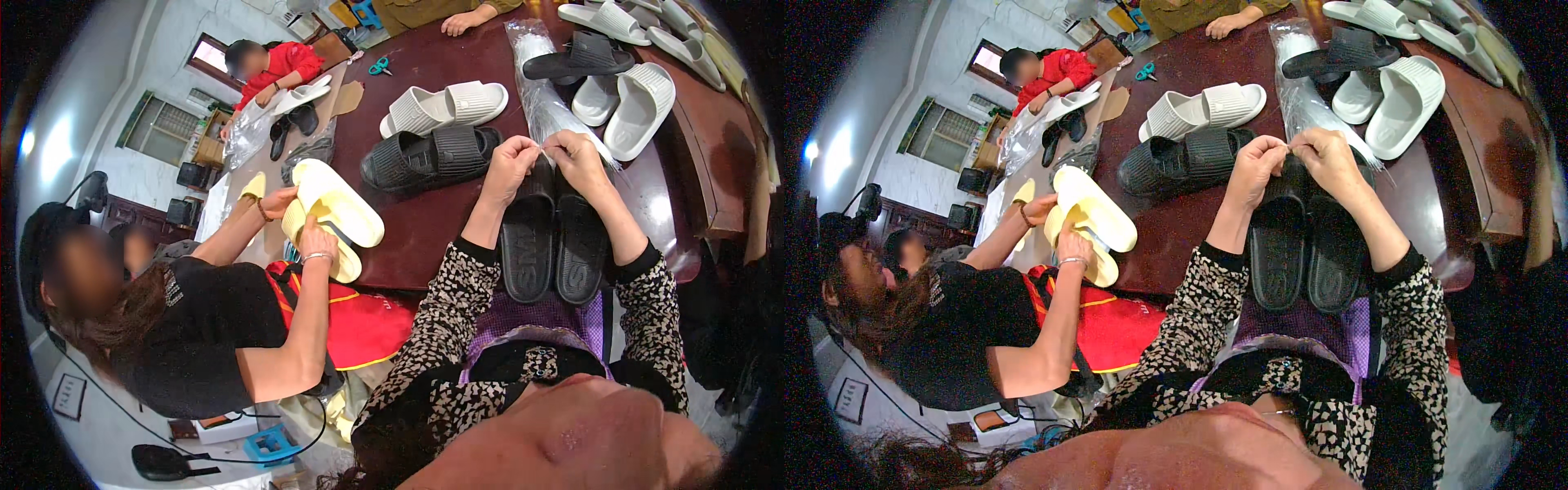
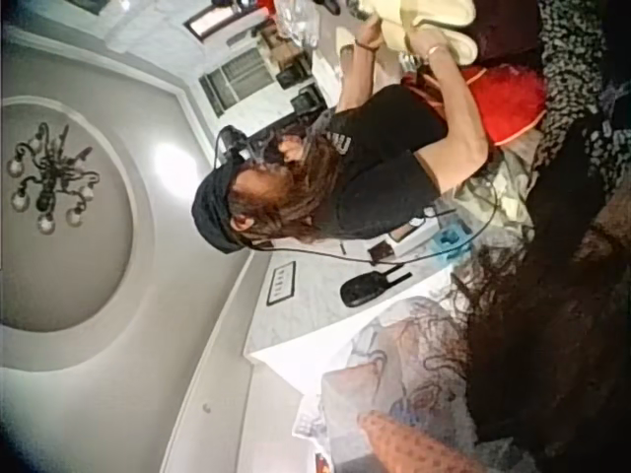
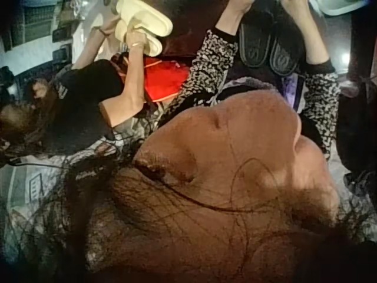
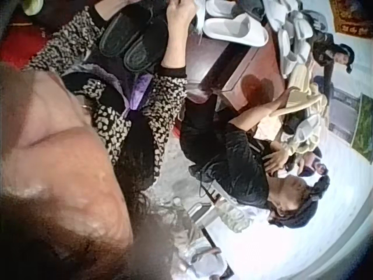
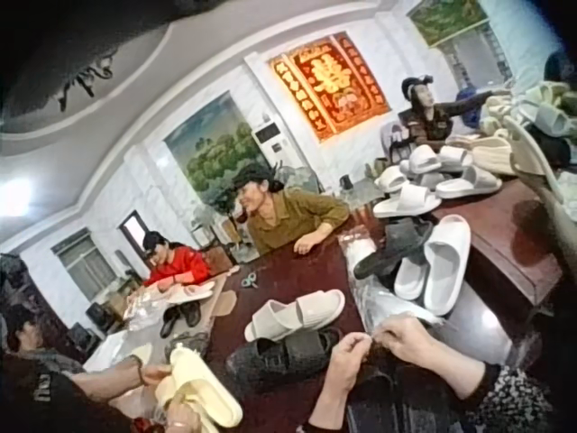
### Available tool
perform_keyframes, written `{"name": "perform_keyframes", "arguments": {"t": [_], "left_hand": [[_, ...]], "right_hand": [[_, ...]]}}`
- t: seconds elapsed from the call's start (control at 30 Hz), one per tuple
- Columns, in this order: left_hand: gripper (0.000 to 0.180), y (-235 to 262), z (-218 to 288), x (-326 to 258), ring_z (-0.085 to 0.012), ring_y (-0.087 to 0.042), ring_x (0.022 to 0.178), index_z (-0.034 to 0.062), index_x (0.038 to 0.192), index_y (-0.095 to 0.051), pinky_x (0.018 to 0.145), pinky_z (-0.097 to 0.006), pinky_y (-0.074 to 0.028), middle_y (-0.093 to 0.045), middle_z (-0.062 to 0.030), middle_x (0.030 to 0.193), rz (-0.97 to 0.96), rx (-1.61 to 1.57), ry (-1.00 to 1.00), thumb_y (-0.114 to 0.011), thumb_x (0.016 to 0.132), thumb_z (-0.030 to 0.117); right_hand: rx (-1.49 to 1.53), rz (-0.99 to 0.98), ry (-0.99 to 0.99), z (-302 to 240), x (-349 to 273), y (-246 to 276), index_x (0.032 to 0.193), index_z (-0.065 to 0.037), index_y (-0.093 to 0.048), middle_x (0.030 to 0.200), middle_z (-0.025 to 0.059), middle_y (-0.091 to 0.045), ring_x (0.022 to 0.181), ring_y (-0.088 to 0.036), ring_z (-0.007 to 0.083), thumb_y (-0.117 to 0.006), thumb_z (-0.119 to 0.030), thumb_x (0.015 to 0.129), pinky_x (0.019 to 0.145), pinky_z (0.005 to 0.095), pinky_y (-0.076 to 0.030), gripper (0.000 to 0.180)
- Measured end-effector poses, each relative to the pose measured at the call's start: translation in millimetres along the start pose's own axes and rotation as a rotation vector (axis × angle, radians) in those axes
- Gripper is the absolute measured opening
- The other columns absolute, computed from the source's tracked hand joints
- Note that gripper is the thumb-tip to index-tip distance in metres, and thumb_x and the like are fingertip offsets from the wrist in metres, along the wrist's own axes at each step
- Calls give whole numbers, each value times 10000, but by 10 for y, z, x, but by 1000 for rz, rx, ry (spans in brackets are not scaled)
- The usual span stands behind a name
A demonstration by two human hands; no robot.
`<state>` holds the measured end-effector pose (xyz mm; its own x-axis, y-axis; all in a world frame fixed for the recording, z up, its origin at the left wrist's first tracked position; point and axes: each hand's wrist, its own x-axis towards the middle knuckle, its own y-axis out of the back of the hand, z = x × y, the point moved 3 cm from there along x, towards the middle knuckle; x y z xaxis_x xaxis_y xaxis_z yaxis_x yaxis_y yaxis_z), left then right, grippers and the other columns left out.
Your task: Trimming loose threads and inspecting slippers in a manufacturing setting.
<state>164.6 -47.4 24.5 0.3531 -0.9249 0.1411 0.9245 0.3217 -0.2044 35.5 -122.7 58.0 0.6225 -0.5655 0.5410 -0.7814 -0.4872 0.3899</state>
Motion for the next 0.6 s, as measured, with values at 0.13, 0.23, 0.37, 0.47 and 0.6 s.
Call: {"name": "perform_keyframes", "arguments": {"t": [0.13, 0.23, 0.37, 0.47, 0.6], "left_hand": [[66, 73, -48, 26, -43, -466, 577, 36, 825, -590, 533, -187, -392, -541, 18, 686, 52, -82, -4, -567, 845, 94], [74, 203, -92, 82, -56, -475, 577, 27, 831, -590, 540, -198, -409, -547, 5, 692, 125, -82, 2, -567, 851, 95], [80, 332, -180, 177, -68, -480, 577, 19, 838, -592, 545, -208, -418, -547, -5, 693, 220, -15, 9, -568, 849, 94], [94, 369, -281, 249, -81, -484, 582, 6, 843, -599, 550, -216, -420, -545, -10, 693, 216, 31, -22, -573, 836, 96], [135, 409, -373, 146, -82, -488, 610, -13, 886, -605, 560, -211, -411, -567, -22, 718, 279, 185, -11, -564, 833, 104]], "right_hand": [[-228, 93, 186, -135, 29, 192, 832, 18, -604, 742, 117, -614, 706, -606, 231, -592, 12, 755, 623, 298, -461, 78], [-178, 89, 85, -282, -117, 306, 876, 16, -606, 802, 135, -606, 753, -601, 279, -582, 5, 761, 663, 323, -469, 118], [-127, -167, 59, -547, -387, 386, 927, -7, -604, 836, 143, -603, 769, -595, 300, -594, -34, 758, 685, 349, -479, 172], [-333, -378, -15, -556, -606, 368, 1030, -83, -588, 830, 137, -588, 790, -591, 305, -630, -130, 750, 690, 378, -487, 287], [-473, -456, -30, -323, -769, 116, 1116, -153, -564, 810, 156, -577, 812, -593, 334, -610, -238, 771, 689, 410, -487, 358]]}}
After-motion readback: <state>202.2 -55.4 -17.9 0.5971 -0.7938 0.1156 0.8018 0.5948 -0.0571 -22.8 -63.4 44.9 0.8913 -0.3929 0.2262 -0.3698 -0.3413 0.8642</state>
